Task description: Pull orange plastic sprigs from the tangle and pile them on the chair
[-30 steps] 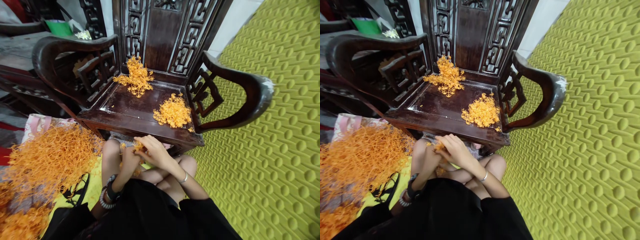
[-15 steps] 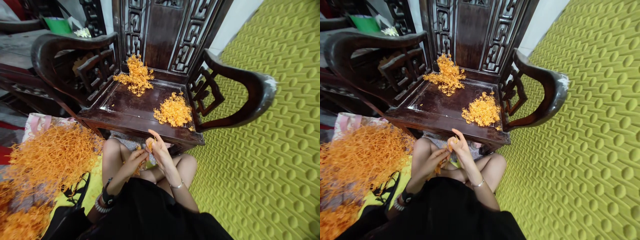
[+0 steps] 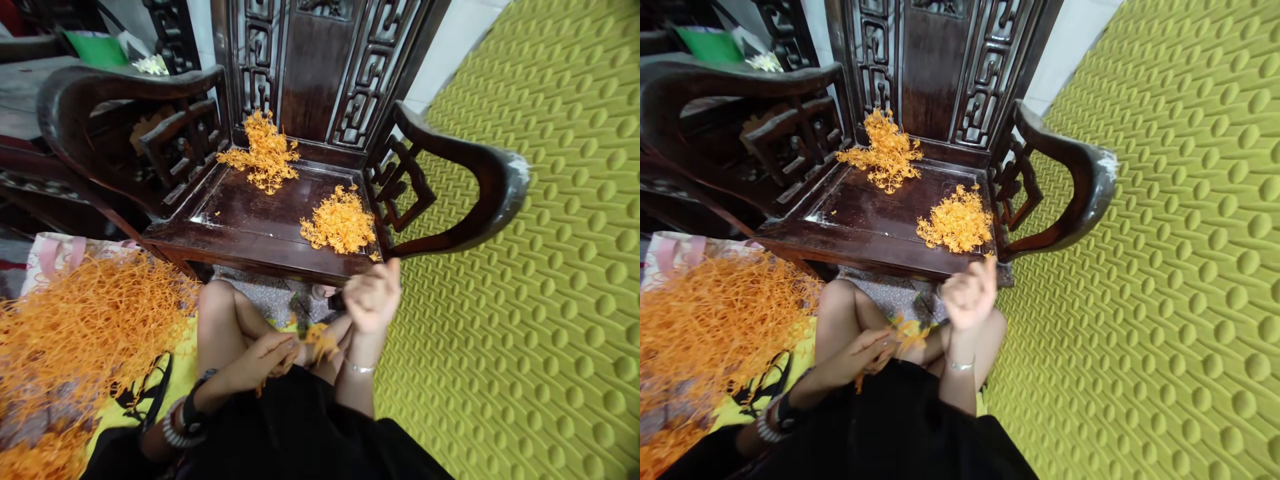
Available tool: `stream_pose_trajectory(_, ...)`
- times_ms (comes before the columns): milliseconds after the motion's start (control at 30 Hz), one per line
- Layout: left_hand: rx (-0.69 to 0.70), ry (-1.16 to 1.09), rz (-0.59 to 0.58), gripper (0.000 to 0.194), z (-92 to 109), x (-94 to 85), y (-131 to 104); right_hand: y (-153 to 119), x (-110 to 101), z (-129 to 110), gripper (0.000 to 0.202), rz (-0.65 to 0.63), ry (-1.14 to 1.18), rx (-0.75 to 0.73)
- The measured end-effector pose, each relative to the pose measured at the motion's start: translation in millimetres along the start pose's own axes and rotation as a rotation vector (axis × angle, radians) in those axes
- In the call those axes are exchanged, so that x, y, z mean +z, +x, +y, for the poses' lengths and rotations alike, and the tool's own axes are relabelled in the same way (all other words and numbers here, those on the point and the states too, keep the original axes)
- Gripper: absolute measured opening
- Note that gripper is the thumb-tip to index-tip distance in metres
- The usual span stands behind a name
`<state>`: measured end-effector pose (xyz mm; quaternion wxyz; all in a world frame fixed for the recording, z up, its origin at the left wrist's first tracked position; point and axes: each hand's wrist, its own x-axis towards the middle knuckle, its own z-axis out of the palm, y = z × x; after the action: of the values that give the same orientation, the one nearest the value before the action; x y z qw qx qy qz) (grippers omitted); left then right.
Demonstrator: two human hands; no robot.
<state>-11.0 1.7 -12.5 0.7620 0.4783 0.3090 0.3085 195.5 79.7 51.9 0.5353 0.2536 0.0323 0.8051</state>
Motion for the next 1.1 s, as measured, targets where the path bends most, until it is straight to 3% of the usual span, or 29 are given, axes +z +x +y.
stream_pose_trajectory(67, -0.056, -0.054, 0.025, 0.05, -1, -13.5, -12, 2, 24, -18, 0.045, -0.247, 0.079, -0.212)
stream_pose_trajectory(100, -0.072, -0.077, 0.068, 0.049, -1, -20.0, -17, 2, 32, -25, 0.046, -0.316, -0.074, -0.308)
stream_pose_trajectory(133, -0.077, -0.093, 0.122, 0.048, 0, -25.6, -20, 3, 37, -30, 0.048, -0.332, -0.342, -0.382)
stream_pose_trajectory(200, -0.056, -0.108, 0.21, 0.046, 2, -32.1, -22, 4, 33, -28, 0.049, -0.228, -1.022, -0.423)
stream_pose_trajectory(300, 0.016, -0.094, 0.303, 0.046, 7, -29.4, -13, 3, -3, -2, 0.034, -0.028, -1.76, -0.205)
stream_pose_trajectory(367, 0.068, -0.061, 0.331, 0.047, 9, -21.7, -3, -1, -33, 20, 0.068, 0.007, -1.973, 0.074)
stream_pose_trajectory(400, 0.082, -0.039, 0.326, 0.048, 10, -17.2, 1, -3, -47, 30, 0.075, 0.018, -1.995, 0.209)
stream_pose_trajectory(467, 0.087, -0.01, 0.3, 0.05, 11, -8.8, 8, -9, -68, 44, 0.053, 0.079, -1.91, 0.398)
stream_pose_trajectory(500, 0.082, 0.0, 0.286, 0.051, 12, -5.4, 10, -11, -75, 49, 0.038, 0.129, -1.833, 0.444)
stream_pose_trajectory(533, 0.081, 0.008, 0.278, 0.052, 12, -2.8, 12, -14, -81, 52, 0.037, 0.179, -1.755, 0.449)
stream_pose_trajectory(600, 0.085, 0.019, 0.267, 0.053, 11, -0.4, 13, -16, -86, 57, 0.046, 0.282, -1.627, 0.358)
stream_pose_trajectory(767, 0.066, -0.004, 0.217, 0.05, 10, -6.6, 8, -15, -78, 63, 0.045, 0.453, -1.467, 0.076)
stream_pose_trajectory(1000, 0.06, -0.029, 0.176, 0.046, 9, -7.9, 9, -15, -73, 79, 0.049, 0.482, -1.371, -0.101)
stream_pose_trajectory(1100, 0.052, -0.096, 0.129, 0.045, 2, -3.6, 2, -10, -55, 65, 0.047, 0.444, -1.454, -0.39)
